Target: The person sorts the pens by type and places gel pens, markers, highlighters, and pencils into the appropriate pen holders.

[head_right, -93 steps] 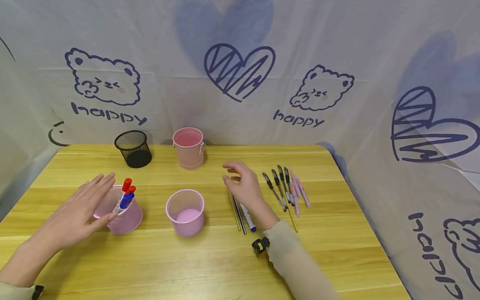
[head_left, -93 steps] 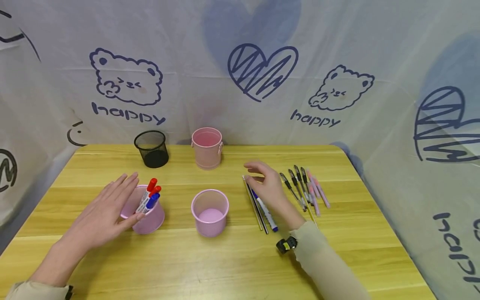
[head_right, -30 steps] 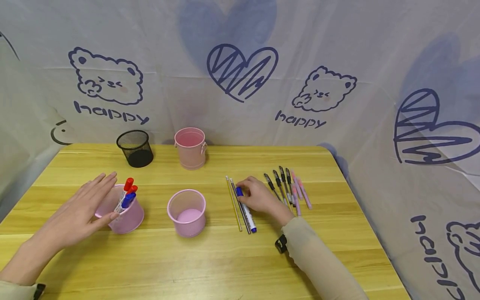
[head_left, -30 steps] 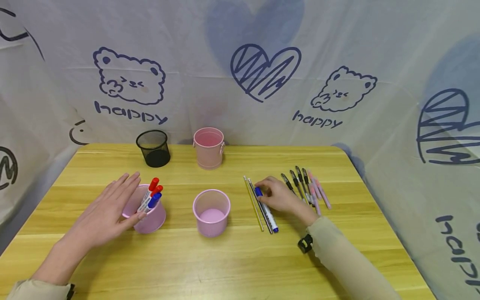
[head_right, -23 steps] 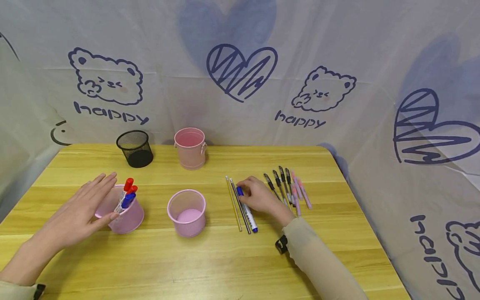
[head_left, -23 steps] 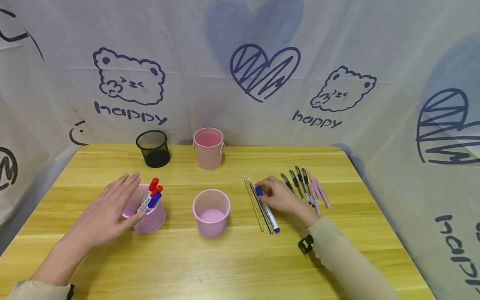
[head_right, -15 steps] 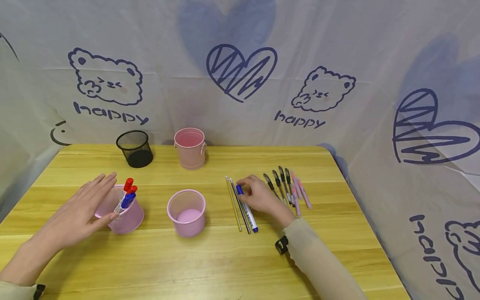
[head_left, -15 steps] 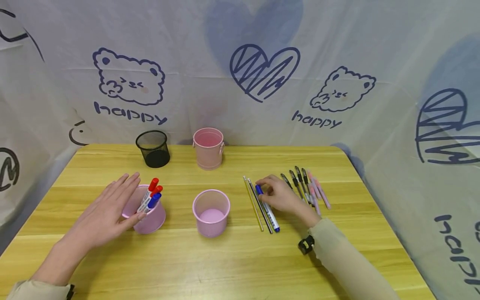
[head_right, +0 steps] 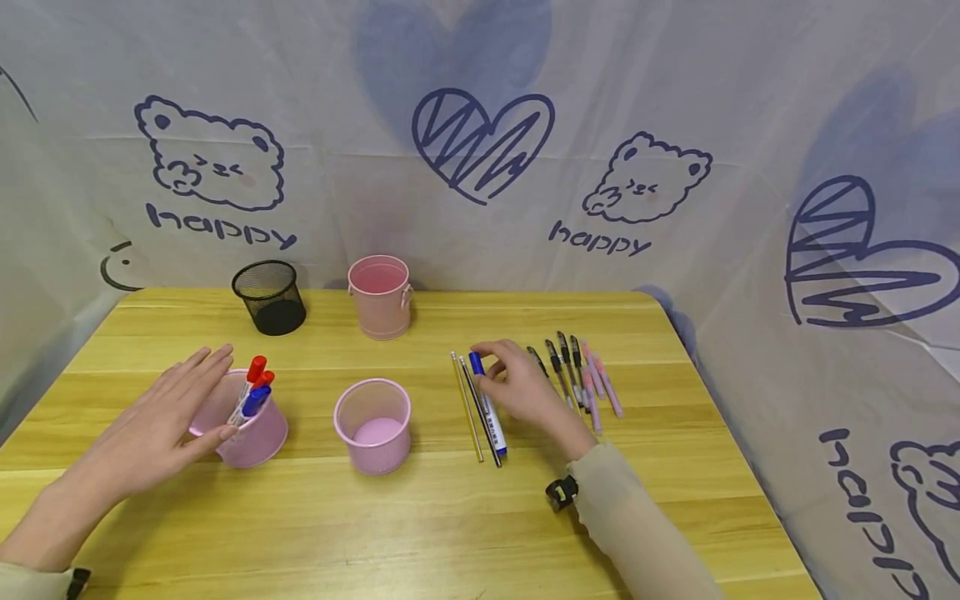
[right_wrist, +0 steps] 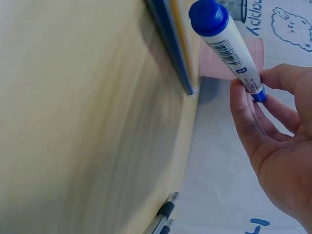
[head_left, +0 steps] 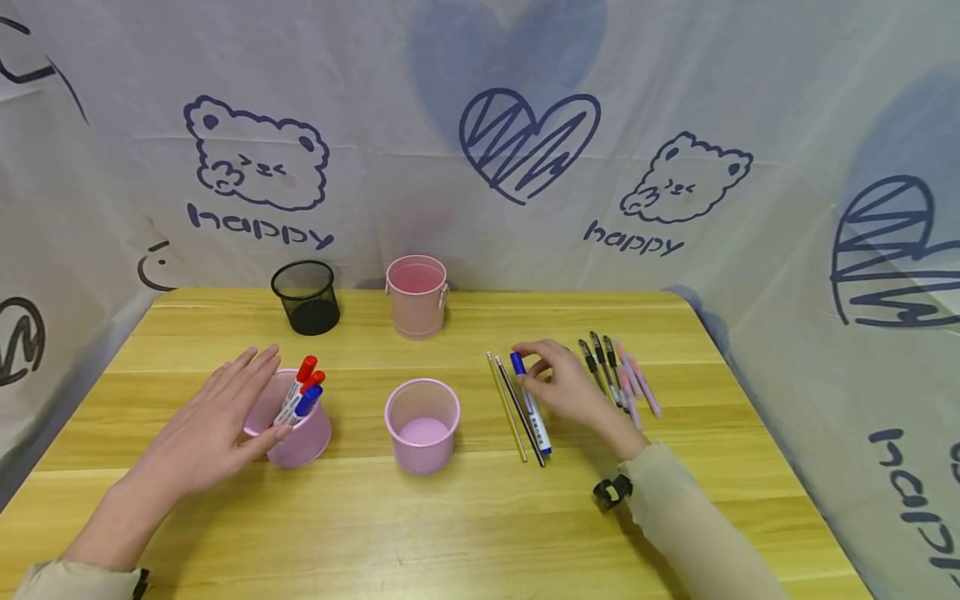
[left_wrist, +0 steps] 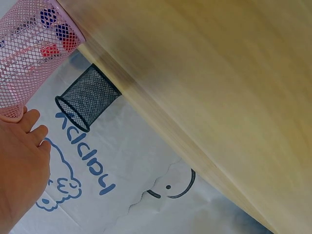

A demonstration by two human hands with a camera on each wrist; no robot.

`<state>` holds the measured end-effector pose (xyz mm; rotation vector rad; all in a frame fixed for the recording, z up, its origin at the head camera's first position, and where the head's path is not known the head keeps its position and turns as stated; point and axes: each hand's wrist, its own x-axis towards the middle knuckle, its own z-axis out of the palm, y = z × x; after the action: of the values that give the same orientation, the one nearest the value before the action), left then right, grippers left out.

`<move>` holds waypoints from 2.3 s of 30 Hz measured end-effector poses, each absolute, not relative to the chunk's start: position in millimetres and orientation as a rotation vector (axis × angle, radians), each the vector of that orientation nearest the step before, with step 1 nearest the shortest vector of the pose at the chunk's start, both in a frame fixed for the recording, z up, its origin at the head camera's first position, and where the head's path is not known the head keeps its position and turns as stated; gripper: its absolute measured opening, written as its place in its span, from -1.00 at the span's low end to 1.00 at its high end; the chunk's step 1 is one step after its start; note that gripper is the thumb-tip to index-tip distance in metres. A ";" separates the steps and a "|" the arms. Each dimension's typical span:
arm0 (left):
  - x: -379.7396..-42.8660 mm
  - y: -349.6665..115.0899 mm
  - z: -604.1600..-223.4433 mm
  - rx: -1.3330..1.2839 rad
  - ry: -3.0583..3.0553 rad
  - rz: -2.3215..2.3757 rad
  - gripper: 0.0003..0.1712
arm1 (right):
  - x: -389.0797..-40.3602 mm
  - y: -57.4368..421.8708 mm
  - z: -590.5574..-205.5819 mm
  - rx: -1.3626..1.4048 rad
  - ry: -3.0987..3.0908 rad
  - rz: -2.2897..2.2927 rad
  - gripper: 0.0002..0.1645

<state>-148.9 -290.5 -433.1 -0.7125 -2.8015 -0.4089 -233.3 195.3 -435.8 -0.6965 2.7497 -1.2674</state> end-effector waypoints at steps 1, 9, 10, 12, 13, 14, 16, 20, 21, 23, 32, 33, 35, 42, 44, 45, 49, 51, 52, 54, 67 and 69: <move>-148.9 -290.4 -433.1 -0.712 -2.802 -0.408 0.08 | -232.7 195.0 -434.7 -0.706 2.752 -1.286 -0.40; -148.9 -290.5 -434.6 -0.720 -2.802 -0.399 0.09 | -227.4 189.7 -425.3 -0.737 2.754 -1.465 -0.40; -148.8 -290.4 -434.7 -0.719 -2.804 -0.397 0.09 | -226.5 188.5 -423.6 -0.737 2.757 -1.488 -0.41; -148.6 -290.3 -435.0 -0.718 -2.806 -0.396 0.09 | -224.3 185.9 -419.7 -0.736 2.759 -1.534 -0.42; -148.6 -290.2 -435.1 -0.719 -2.806 -0.396 0.09 | -223.3 184.5 -417.7 -0.740 2.762 -1.554 -0.42; -148.5 -290.4 -435.1 -0.720 -2.805 -0.398 0.09 | -222.5 183.2 -415.9 -0.751 2.765 -1.572 -0.43; -148.3 -290.6 -434.9 -0.723 -2.801 -0.402 0.09 | -221.0 180.6 -412.4 -0.779 2.770 -1.611 -0.43; -148.2 -290.7 -434.8 -0.726 -2.795 -0.402 0.08 | -218.0 175.7 -405.1 -0.842 2.780 -1.681 -0.44; -148.2 -290.6 -434.8 -0.725 -2.794 -0.401 0.08 | -217.3 174.5 -403.5 -0.856 2.782 -1.699 -0.44; -148.1 -290.3 -434.7 -0.719 -2.796 -0.400 0.08 | -215.5 172.0 -400.4 -0.874 2.792 -1.724 -0.44; -148.1 -290.4 -434.8 -0.708 -2.809 -0.403 0.09 | -208.0 157.8 -381.0 -0.982 2.778 -1.834 -0.44; -148.1 -290.6 -435.1 -0.709 -2.808 -0.400 0.09 | -207.3 156.2 -378.9 -0.995 2.773 -1.847 -0.44; -148.2 -291.4 -435.6 -0.716 -2.807 -0.396 0.09 | -205.7 152.8 -374.9 -1.025 2.759 -1.872 -0.44; -148.9 -291.8 -435.5 -0.721 -2.801 -0.400 0.09 | -201.4 142.1 -362.3 -1.134 2.737 -1.959 -0.43; -148.9 -291.6 -435.2 -0.721 -2.801 -0.402 0.09 | -200.9 138.5 -359.5 -1.166 2.718 -1.996 -0.44; -148.9 -291.6 -435.0 -0.721 -2.801 -0.402 0.09 | -200.5 136.7 -358.0 -1.180 2.709 -2.013 -0.44; -148.9 -291.4 -434.6 -0.720 -2.804 -0.401 0.09 | -199.9 128.6 -354.3 -1.254 2.642 -2.092 -0.45; -148.7 -291.1 -434.6 -0.716 -2.806 -0.400 0.09 | -199.3 124.5 -352.9 -1.287 2.610 -2.128 -0.45; -148.8 -290.9 -434.5 -0.713 -2.807 -0.401 0.09 | -199.1 122.3 -352.3 -1.301 2.594 -2.146 -0.45; -149.1 -290.9 -433.8 -0.713 -2.809 -0.401 0.08 | -198.0 117.7 -350.8 -1.329 2.566 -2.179 -0.45; -149.0 -292.5 -433.9 -0.727 -2.807 -0.404 0.07 | -188.2 78.4 -355.1 -1.485 2.353 -2.266 -0.48; -149.0 -292.6 -434.3 -0.721 -2.810 -0.408 0.07 | -186.8 72.7 -356.9 -1.502 2.325 -2.271 -0.48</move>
<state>-149.0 -292.6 -434.3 -0.7212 -2.8099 -0.4080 -186.8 72.7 -356.9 -1.5022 2.3246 -2.2705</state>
